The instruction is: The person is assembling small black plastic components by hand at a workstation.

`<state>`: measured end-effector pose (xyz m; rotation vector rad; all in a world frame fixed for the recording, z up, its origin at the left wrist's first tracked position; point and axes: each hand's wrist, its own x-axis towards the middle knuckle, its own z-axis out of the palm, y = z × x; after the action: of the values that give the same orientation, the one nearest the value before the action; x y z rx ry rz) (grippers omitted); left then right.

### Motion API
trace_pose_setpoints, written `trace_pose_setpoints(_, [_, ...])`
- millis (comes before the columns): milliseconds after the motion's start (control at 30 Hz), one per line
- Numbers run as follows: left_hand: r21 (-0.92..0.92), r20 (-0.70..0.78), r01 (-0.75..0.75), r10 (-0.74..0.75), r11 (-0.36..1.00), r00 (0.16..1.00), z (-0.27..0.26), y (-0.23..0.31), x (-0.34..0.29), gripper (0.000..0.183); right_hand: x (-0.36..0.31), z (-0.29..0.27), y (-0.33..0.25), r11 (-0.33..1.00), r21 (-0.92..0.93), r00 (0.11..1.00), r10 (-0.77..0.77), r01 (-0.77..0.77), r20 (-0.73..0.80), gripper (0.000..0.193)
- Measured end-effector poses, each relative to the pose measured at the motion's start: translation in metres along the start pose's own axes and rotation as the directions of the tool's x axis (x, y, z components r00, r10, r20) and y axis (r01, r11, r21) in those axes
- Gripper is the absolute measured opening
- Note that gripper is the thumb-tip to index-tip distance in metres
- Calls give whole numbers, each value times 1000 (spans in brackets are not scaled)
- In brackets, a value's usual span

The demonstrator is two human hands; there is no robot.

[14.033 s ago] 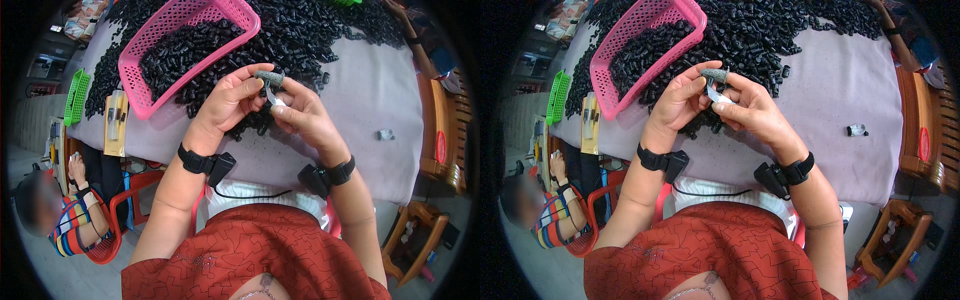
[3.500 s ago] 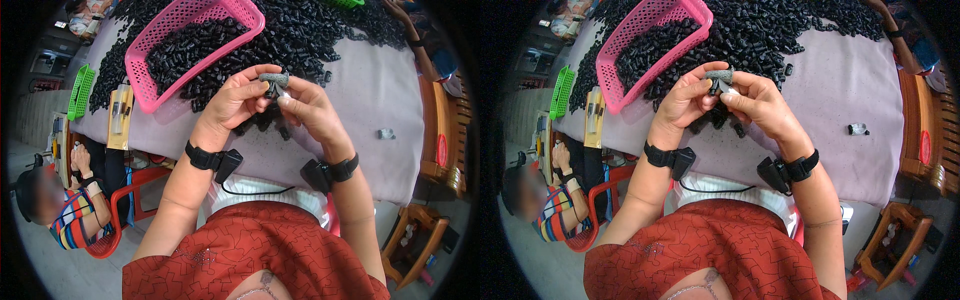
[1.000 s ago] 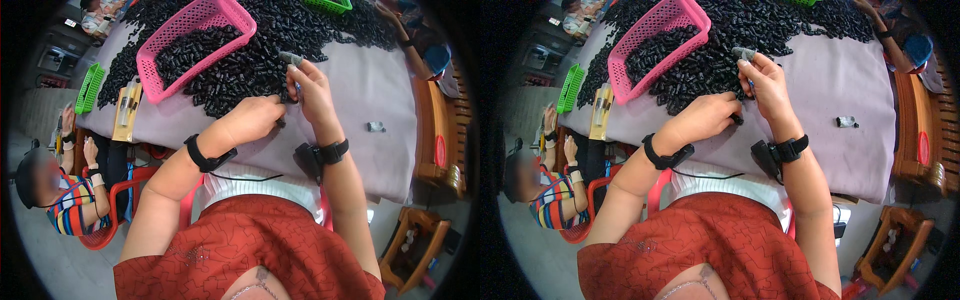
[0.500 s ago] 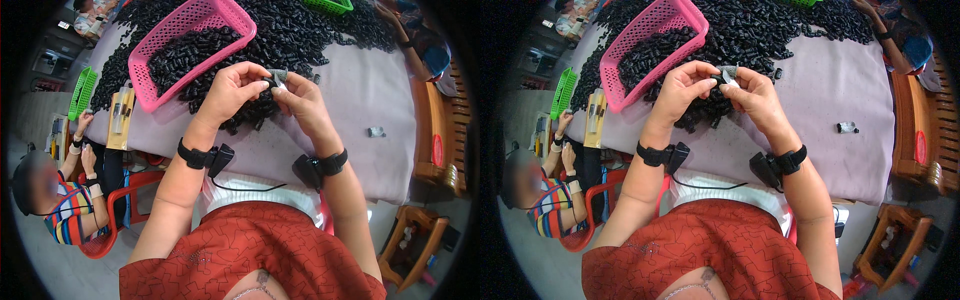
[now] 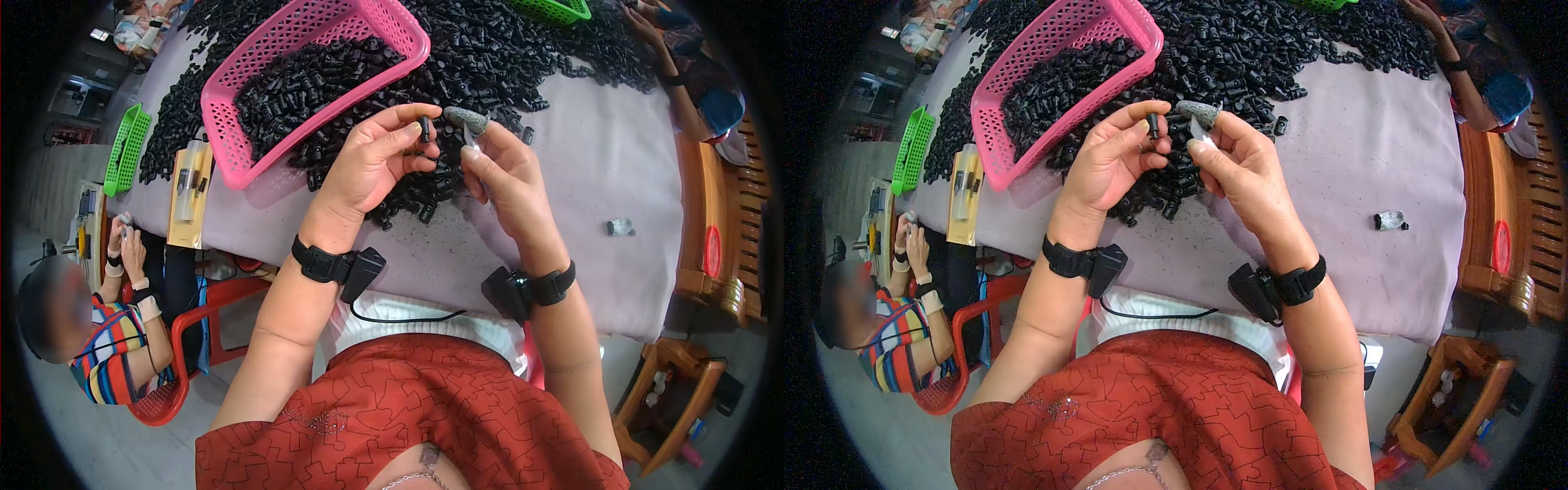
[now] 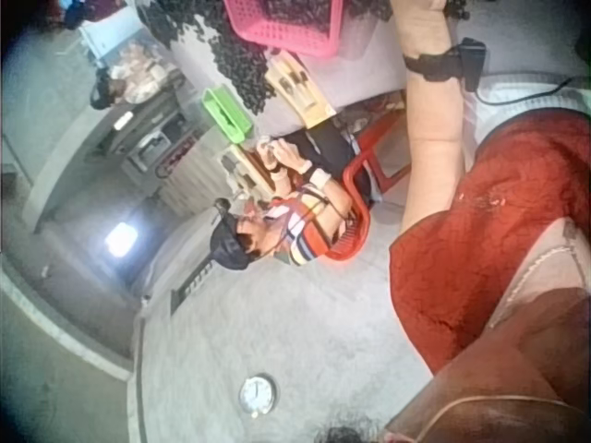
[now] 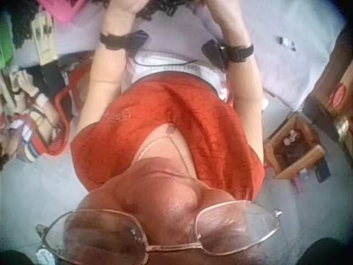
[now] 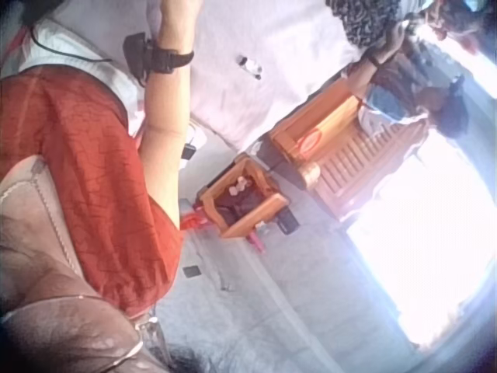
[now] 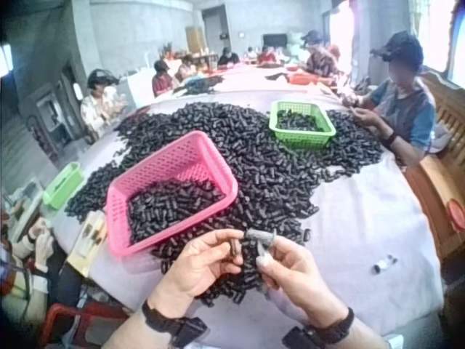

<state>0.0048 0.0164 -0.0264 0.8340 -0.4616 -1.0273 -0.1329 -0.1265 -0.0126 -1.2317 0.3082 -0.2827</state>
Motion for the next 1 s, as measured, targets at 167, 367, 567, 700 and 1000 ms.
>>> trace_pose_setpoints(167, [-94,4,39,-39,995,999,-6,-4,1,36,-2,2,-1,1000,-9,992,-3,5,125,42])
trace_pose_setpoints(367, [-82,4,69,-69,994,998,-3,-4,-1,40,-5,5,-4,999,-35,986,29,-23,166,48])
trace_pose_setpoints(567, [-38,32,87,-85,996,996,1,-5,0,42,-6,6,-5,997,-52,981,56,-47,185,52])
trace_pose_setpoints(700, [-26,60,107,-105,994,993,-1,-5,-1,43,-6,7,-6,997,-47,979,71,-64,189,52])
trace_pose_setpoints(1000, [-41,84,114,-110,993,990,-2,-4,-2,44,-6,5,-5,995,24,971,90,-98,222,46])
